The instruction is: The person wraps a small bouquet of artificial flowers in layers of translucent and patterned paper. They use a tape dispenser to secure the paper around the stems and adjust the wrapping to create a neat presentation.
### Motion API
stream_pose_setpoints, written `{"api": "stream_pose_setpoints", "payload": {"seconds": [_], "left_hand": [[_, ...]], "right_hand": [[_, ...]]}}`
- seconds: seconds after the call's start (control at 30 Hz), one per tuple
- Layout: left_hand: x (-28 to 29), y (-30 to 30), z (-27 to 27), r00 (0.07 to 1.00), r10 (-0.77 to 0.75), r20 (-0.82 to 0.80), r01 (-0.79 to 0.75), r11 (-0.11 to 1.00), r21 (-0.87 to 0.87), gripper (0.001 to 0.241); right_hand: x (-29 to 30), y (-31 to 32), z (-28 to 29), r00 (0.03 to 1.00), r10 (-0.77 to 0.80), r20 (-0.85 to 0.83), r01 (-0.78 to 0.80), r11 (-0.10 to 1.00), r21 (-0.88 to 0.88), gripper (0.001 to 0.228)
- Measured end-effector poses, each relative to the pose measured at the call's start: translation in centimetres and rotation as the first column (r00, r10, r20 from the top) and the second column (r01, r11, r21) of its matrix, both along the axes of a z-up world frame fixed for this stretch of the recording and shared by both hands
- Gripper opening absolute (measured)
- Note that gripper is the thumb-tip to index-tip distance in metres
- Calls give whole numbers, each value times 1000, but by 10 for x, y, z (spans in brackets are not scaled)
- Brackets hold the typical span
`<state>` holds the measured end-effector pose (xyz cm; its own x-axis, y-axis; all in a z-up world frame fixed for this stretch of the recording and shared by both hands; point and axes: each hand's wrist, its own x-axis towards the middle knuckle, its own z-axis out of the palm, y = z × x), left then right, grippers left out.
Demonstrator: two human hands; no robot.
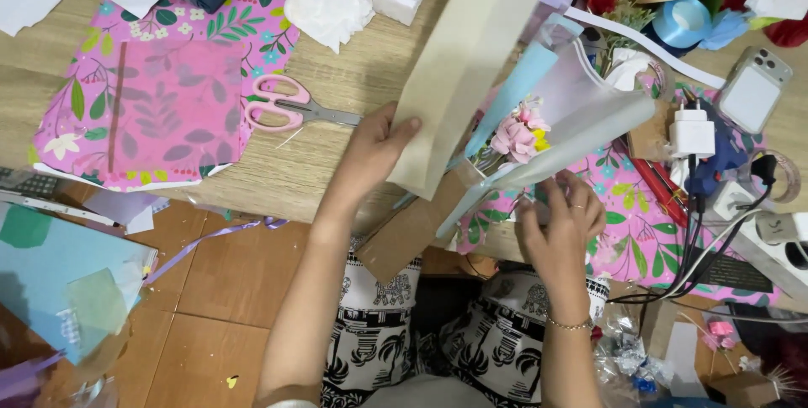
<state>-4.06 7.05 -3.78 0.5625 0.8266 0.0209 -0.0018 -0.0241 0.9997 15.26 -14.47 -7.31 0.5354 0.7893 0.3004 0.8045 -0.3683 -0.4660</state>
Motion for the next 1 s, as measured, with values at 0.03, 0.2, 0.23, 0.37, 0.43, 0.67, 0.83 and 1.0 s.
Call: {"api": "stream_pose_setpoints", "payload": {"seconds": [0.03, 0.2, 0.23, 0.37, 0.43, 0.67, 0.83, 1.0], "left_hand": [[-1, 0, -1, 1000, 0, 2, 0, 1000, 1, 28], [1, -10, -7, 920, 159, -359, -77, 970, 231, 39], [3, -13, -15, 920, 161, -359, -80, 970, 230, 39], [13, -41, -17, 924, 150, -351, -61, 966, 251, 27], [17, -55, -11, 939, 121, -323, -73, 985, 157, 26], [18, -83, -11, 950, 131, -285, -130, 991, 24, 24], [13, -98, -22, 956, 137, -258, -152, 987, -41, 35], [8, -108, -14, 957, 95, -272, -69, 992, 104, 26]], "right_hand": [[2, 1, -3, 1000, 0, 2, 0, 1000, 1, 40], [3, -5, -20, 965, -13, -262, 42, 994, 104, 14], [-11, -2, -12, 965, -11, -261, 39, 994, 104, 14], [-45, 12, 9, 829, -153, -539, 111, 988, -109, 25], [-52, 20, 20, 795, -160, -585, 110, 987, -120, 30], [-64, 12, -4, 488, -2, -873, 194, 975, 106, 38], [-81, 9, 19, 359, -85, -929, 327, 944, 40, 35], [-85, 8, 29, 455, -42, -889, 252, 964, 84, 33]]}}
